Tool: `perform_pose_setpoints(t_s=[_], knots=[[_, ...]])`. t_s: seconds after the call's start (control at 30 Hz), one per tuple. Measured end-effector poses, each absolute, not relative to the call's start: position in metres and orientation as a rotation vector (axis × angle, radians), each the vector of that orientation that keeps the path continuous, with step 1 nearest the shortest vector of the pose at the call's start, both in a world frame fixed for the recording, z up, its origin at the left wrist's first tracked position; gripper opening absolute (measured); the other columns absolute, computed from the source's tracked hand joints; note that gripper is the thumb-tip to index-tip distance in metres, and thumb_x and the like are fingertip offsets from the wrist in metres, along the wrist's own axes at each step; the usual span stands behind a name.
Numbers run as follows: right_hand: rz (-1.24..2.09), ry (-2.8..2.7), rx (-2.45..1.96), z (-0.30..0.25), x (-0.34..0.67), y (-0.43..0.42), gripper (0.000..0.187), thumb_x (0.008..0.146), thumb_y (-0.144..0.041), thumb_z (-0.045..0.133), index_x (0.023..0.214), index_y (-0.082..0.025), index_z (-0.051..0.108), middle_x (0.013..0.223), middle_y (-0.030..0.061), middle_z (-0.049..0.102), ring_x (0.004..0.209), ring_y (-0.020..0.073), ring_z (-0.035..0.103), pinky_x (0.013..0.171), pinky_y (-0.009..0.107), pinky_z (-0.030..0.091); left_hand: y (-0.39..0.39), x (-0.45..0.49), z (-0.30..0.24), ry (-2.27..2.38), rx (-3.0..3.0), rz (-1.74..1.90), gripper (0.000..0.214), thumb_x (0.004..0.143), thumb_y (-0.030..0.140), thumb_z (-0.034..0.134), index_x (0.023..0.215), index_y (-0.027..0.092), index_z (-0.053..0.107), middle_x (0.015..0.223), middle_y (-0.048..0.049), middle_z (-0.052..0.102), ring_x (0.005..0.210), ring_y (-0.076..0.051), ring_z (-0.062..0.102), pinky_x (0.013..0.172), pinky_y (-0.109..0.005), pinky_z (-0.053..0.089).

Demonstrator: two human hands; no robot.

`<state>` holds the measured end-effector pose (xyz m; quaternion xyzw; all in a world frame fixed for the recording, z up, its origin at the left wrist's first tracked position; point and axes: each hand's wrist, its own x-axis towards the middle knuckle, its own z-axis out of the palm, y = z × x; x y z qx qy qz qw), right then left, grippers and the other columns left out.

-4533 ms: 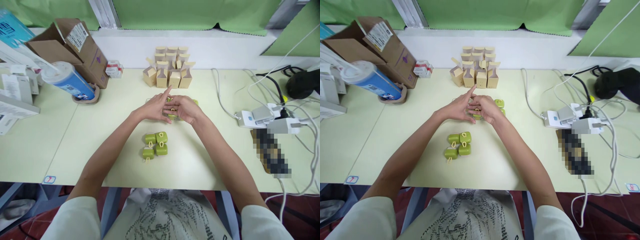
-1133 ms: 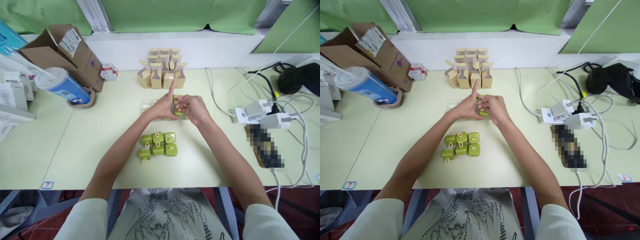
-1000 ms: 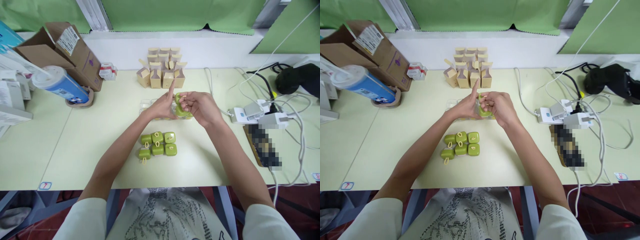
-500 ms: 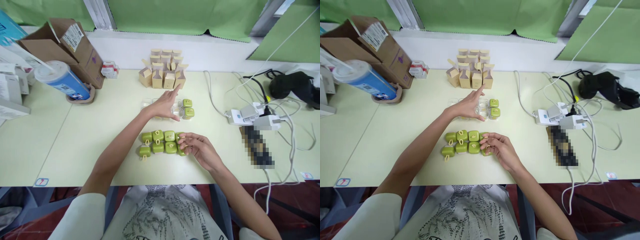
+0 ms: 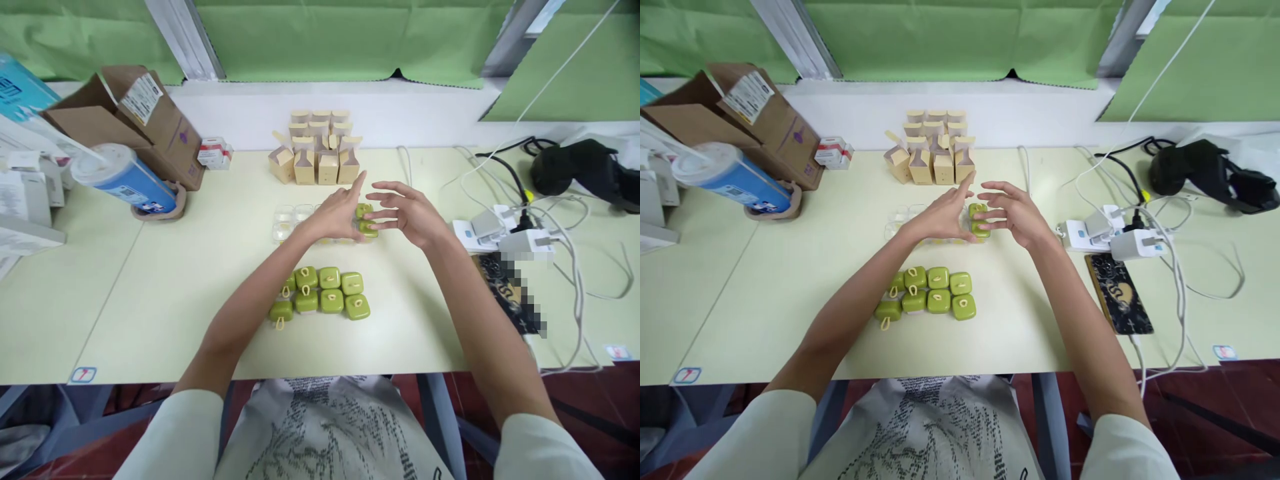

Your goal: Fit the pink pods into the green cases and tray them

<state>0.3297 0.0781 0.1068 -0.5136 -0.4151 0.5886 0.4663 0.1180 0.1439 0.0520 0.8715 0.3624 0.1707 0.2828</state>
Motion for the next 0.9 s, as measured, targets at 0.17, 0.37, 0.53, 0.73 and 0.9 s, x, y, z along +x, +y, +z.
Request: perform_pose_setpoints(t_s=[0.17, 0.37, 0.53, 0.73, 0.9], knots=[[1.541, -0.979, -1.218, 0.086, 0.329, 0.080, 0.068, 0.069, -0.014, 0.084, 0.135, -0.030, 0.075, 0.125, 0.0004, 0.085, 0.082, 0.0236, 0.087, 0.071, 0.041, 0.076, 0.147, 0.127, 0.039, 0.909, 2.333, 0.414, 0.166, 0.071, 0.046, 0.100, 0.187, 0.024, -0.017, 0.150, -0.0240, 0.073, 0.140, -0.047, 0.067, 0.113, -0.060, 0.056], [1.620, -0.897, -1.185, 0.087, 0.325, 0.084, 0.073, 0.070, -0.011, 0.083, 0.140, -0.028, 0.071, 0.112, -0.0001, 0.089, 0.083, 0.0242, 0.087, 0.077, 0.040, 0.077, 0.160, 0.121, 0.016, 0.834, 2.280, 0.549, 0.166, 0.072, 0.049, 0.101, 0.184, 0.032, -0.020, 0.144, -0.0162, 0.076, 0.131, -0.047, 0.072, 0.106, -0.063, 0.059], [1.584, -0.912, -1.210, 0.091, 0.324, 0.087, 0.075, 0.074, -0.012, 0.082, 0.145, -0.031, 0.069, 0.105, -0.0019, 0.089, 0.081, 0.0249, 0.087, 0.073, 0.040, 0.076, 0.155, 0.127, 0.018, 0.905, 2.277, 0.528, 0.168, 0.069, 0.047, 0.103, 0.185, 0.023, -0.016, 0.136, -0.0192, 0.078, 0.130, -0.049, 0.071, 0.106, -0.063, 0.059], [1.638, -0.890, -1.292, 0.089, 0.327, 0.089, 0.063, 0.074, -0.010, 0.078, 0.136, -0.020, 0.073, 0.095, 0.0072, 0.088, 0.082, 0.0296, 0.089, 0.075, 0.040, 0.076, 0.158, 0.127, 0.009, 0.833, 2.265, 0.626, 0.164, 0.069, 0.053, 0.100, 0.186, 0.030, -0.011, 0.133, -0.0141, 0.078, 0.134, -0.050, 0.069, 0.106, -0.063, 0.058], [1.695, -0.862, -1.310, 0.085, 0.323, 0.096, 0.028, 0.081, -0.008, 0.072, 0.107, -0.009, 0.083, 0.101, 0.0184, 0.089, 0.086, 0.0279, 0.089, 0.082, 0.037, 0.077, 0.155, 0.128, 0.017, 0.911, 2.311, 0.585, 0.172, 0.062, 0.052, 0.103, 0.188, 0.021, -0.009, 0.132, -0.0168, 0.078, 0.135, -0.049, 0.066, 0.114, -0.064, 0.055]])
